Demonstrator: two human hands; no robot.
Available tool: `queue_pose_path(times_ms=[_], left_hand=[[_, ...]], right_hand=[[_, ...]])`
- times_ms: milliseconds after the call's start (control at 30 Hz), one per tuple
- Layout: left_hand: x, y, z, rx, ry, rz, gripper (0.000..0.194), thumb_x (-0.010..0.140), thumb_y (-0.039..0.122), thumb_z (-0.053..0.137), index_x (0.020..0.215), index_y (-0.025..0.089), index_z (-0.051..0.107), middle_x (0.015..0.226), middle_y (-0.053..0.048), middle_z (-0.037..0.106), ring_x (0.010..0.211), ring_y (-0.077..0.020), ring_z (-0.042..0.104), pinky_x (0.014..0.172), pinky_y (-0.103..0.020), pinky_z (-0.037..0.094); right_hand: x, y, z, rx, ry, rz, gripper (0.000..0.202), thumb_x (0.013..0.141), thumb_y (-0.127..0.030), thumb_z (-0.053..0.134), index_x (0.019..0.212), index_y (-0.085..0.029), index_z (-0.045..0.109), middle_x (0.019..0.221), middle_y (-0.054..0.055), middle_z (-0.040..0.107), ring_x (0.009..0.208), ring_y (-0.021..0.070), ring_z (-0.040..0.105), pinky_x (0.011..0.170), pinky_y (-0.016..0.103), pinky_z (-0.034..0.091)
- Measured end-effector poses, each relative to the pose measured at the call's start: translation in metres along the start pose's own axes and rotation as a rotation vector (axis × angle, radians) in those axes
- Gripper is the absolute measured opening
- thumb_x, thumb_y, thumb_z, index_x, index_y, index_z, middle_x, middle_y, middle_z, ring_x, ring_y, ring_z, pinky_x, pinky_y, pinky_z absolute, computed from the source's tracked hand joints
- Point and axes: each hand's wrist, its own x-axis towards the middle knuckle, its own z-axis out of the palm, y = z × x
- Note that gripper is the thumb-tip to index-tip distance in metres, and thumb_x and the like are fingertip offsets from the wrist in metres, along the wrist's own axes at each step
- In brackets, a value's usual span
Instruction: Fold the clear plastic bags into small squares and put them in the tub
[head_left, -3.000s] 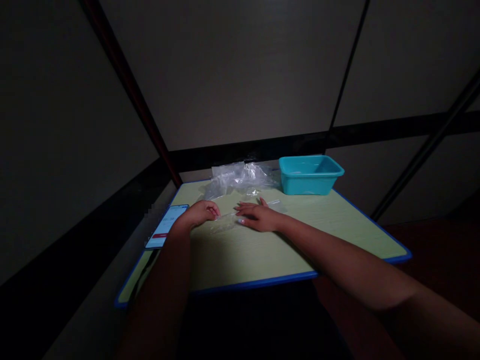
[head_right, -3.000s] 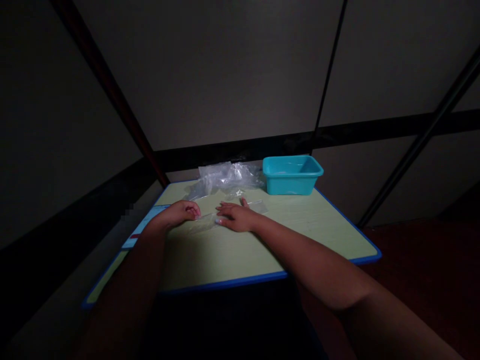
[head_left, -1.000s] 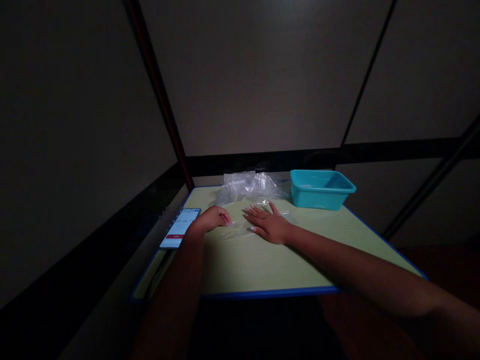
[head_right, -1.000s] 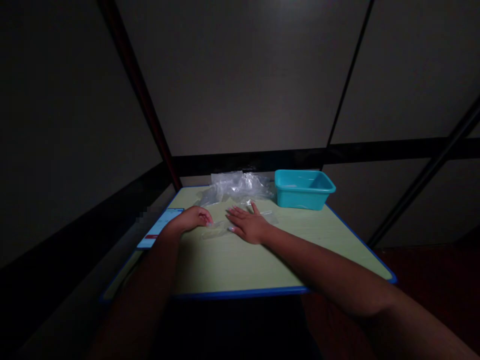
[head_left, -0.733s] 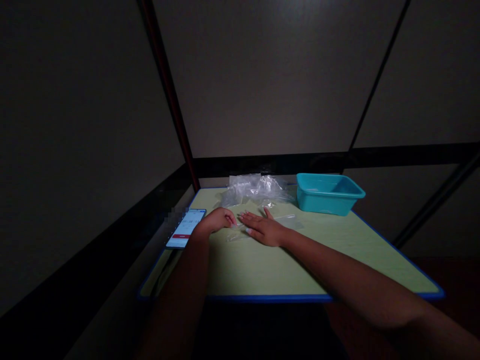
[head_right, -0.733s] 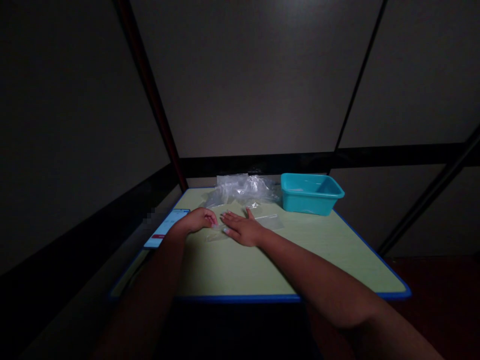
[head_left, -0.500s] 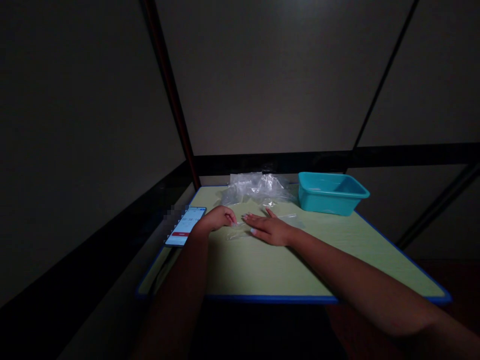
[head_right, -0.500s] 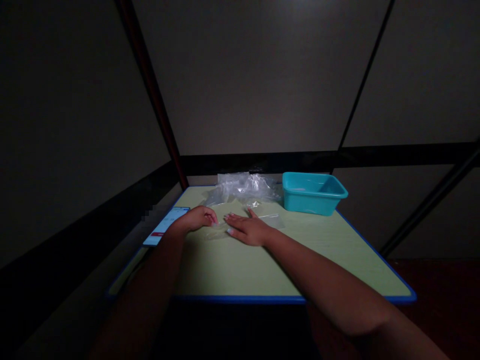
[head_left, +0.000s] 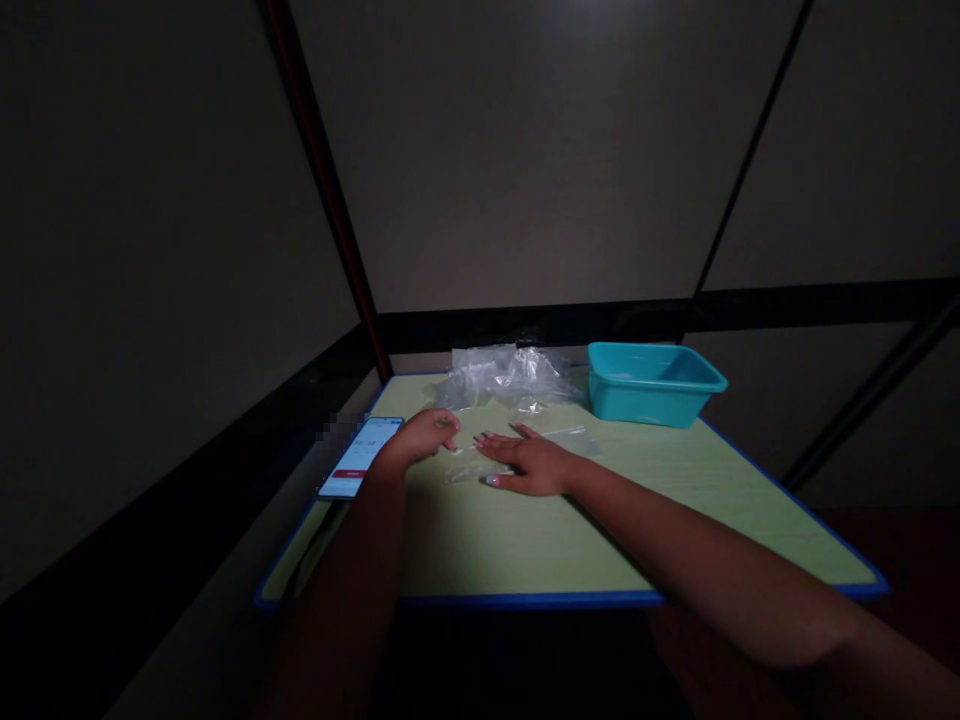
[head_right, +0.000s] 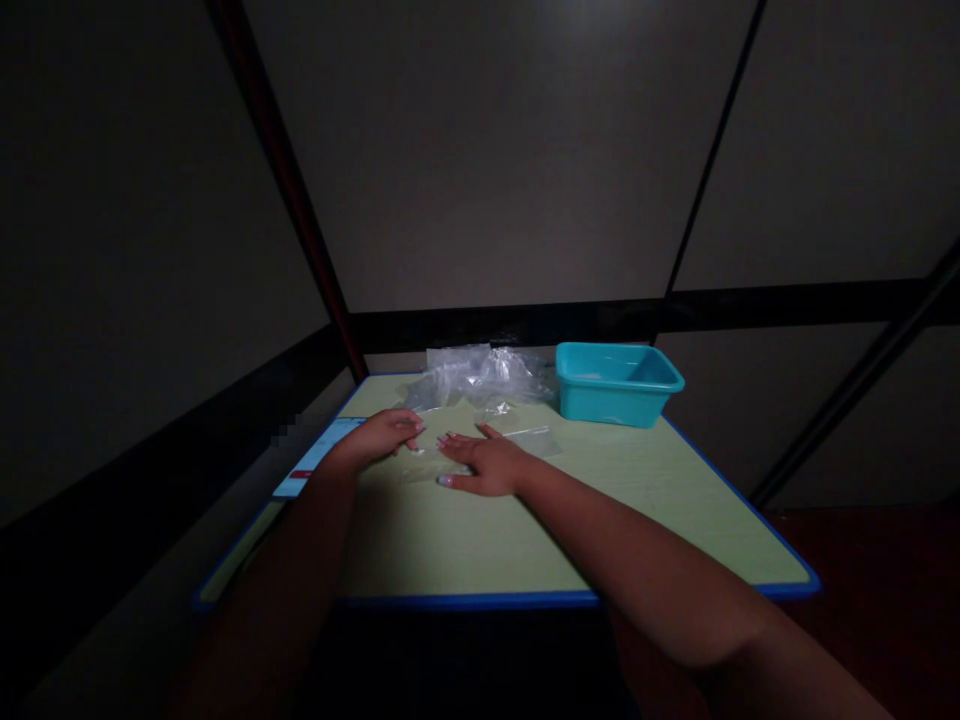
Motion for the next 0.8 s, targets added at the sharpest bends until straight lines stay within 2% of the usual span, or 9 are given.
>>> queue_pose_path(times_ms=[100,233,367,567,700,800], left_hand=[[0.001,0.004,0.004,0.071,0.019,-0.032,0.029,0.079,0.038,0.047,0.082,0.013,0.061,0.064,-0.002,0.063,0.045,-0.01,0.044,0.046,-0.023,0.032],[0.002,0.006,0.009,0.114,0.036,0.008,0.023,0.072,0.036,0.055,0.065,0.015,0.058,0.061,-0.001,0.059,0.056,-0.0129,0.05,0.053,-0.023,0.035],[0.001,0.007,0.011,0.141,0.032,0.03,0.012,0.065,0.028,0.061,0.066,0.017,0.059,0.067,0.0,0.061,0.065,-0.0147,0.054,0.058,-0.023,0.037],[-0.001,0.008,0.011,0.205,0.003,0.002,0.013,0.058,0.024,0.067,0.058,0.017,0.056,0.059,0.001,0.058,0.062,-0.0158,0.054,0.056,-0.024,0.035],[-0.004,0.012,0.01,0.22,0.014,-0.012,0.015,0.059,0.026,0.067,0.061,0.017,0.056,0.061,0.001,0.059,0.063,-0.0161,0.054,0.056,-0.024,0.035],[-0.006,0.016,0.009,0.218,0.05,-0.013,0.017,0.066,0.033,0.063,0.063,0.018,0.056,0.062,0.0,0.059,0.064,-0.0166,0.055,0.057,-0.025,0.035]], right_hand=[[0.0,0.0,0.0,0.004,0.005,0.004,0.062,0.087,-0.054,0.04,0.14,-0.024,0.032,0.143,0.01,0.033,0.134,0.022,0.027,0.108,0.052,0.008],[0.0,0.0,-0.001,0.006,-0.006,0.013,0.062,0.087,-0.055,0.04,0.141,-0.025,0.032,0.144,0.01,0.032,0.134,0.0226,0.027,0.108,0.053,0.008],[0.0,0.0,-0.001,0.002,-0.013,0.016,0.064,0.086,-0.055,0.041,0.141,-0.024,0.03,0.144,0.01,0.031,0.134,0.0236,0.027,0.107,0.055,0.008],[0.001,0.001,-0.001,0.001,-0.021,0.007,0.067,0.085,-0.056,0.043,0.142,-0.023,0.029,0.145,0.009,0.03,0.134,0.0241,0.026,0.107,0.057,0.005],[0.0,0.001,-0.001,0.007,-0.024,0.02,0.068,0.085,-0.056,0.044,0.142,-0.023,0.028,0.145,0.01,0.029,0.135,0.024,0.025,0.107,0.056,0.004],[0.0,0.0,-0.001,0.014,-0.026,0.03,0.067,0.085,-0.056,0.044,0.142,-0.025,0.028,0.145,0.01,0.029,0.134,0.0246,0.025,0.107,0.057,0.004]])
